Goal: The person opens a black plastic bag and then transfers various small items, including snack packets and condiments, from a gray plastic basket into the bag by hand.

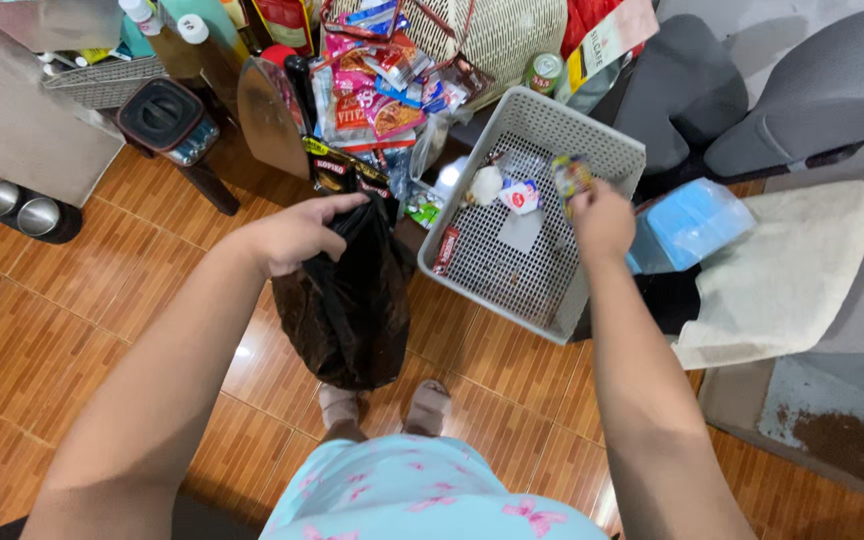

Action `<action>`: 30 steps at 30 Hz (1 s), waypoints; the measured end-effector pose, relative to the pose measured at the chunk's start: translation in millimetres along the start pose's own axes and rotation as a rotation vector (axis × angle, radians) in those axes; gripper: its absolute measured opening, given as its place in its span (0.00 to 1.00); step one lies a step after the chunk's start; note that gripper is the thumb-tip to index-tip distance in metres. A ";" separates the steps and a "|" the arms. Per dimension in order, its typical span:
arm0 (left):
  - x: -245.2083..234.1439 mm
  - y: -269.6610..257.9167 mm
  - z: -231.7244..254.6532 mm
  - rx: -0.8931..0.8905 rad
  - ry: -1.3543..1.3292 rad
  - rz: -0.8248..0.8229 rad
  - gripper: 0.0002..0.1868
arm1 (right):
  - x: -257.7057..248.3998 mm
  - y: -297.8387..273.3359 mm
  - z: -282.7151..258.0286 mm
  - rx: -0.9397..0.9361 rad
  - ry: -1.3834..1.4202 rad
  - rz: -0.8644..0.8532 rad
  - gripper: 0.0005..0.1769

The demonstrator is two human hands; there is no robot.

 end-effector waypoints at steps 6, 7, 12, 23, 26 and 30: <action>-11.5 -9.7 -1.6 0.035 0.072 -0.078 0.52 | -31.0 -29.4 -46.4 0.342 1.006 -0.035 0.06; -12.6 -13.4 -1.1 0.020 0.087 -0.081 0.53 | -35.9 -42.1 -67.3 0.320 1.035 -0.067 0.07; -9.2 -37.4 6.1 0.037 0.152 -0.077 0.54 | -60.0 -118.4 -219.0 0.246 1.252 -0.359 0.11; 1.6 -96.1 -0.9 0.133 0.238 -0.220 0.53 | 9.4 -141.0 -305.2 -0.306 0.836 -0.564 0.19; -17.5 -97.7 -6.4 0.136 0.143 -0.155 0.54 | -9.3 -133.5 -282.0 -0.188 0.901 -0.532 0.14; -32.6 -82.1 -21.9 0.100 0.136 -0.061 0.53 | -28.4 -103.2 -204.0 0.294 1.125 -0.161 0.12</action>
Point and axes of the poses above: each hand's wrist, its own y-axis towards the middle knuckle, its own x-axis out of the palm, z = x × y, the point moved 2 cm from there along y, towards the middle knuckle, and after that the axes turned 9 degrees about -x, right-handed, at the moved point
